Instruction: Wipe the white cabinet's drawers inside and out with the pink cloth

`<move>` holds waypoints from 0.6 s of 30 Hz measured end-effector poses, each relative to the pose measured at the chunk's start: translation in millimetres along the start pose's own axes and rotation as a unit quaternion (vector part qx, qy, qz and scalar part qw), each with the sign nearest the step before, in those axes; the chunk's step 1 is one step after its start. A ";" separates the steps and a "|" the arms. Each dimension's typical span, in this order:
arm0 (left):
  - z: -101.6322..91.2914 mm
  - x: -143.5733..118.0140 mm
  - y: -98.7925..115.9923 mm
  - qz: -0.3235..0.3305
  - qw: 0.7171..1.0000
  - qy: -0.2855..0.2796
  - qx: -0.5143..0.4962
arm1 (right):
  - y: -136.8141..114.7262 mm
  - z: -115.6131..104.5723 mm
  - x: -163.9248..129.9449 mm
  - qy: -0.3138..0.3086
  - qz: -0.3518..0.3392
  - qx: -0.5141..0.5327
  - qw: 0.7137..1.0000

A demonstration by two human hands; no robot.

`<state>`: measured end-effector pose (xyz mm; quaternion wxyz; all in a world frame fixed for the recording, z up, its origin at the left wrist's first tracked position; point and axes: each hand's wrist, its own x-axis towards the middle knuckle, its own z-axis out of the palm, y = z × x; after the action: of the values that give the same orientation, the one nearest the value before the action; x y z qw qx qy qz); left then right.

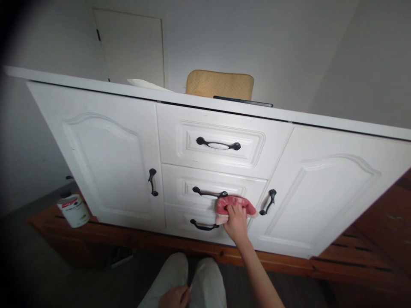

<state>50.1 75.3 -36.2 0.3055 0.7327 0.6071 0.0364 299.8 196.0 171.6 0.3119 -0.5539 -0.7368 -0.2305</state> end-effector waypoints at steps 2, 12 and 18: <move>0.5 -2.6 2.3 -0.002 1.000 0.005 -0.006 | 21.6 -14.9 2.8 0.020 -0.020 0.007 1.000; -9.8 -19.7 11.5 0.018 0.998 0.049 -0.021 | 26.9 -103.6 97.2 0.128 0.033 0.210 0.969; -5.2 -15.4 5.9 0.015 0.995 0.066 -0.069 | -11.4 -92.4 26.2 0.147 0.376 0.544 0.736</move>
<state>48.9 62.9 -24.1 0.3141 0.7153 0.6105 0.1307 302.7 147.2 255.0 0.7258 -0.4804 -0.4136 0.2672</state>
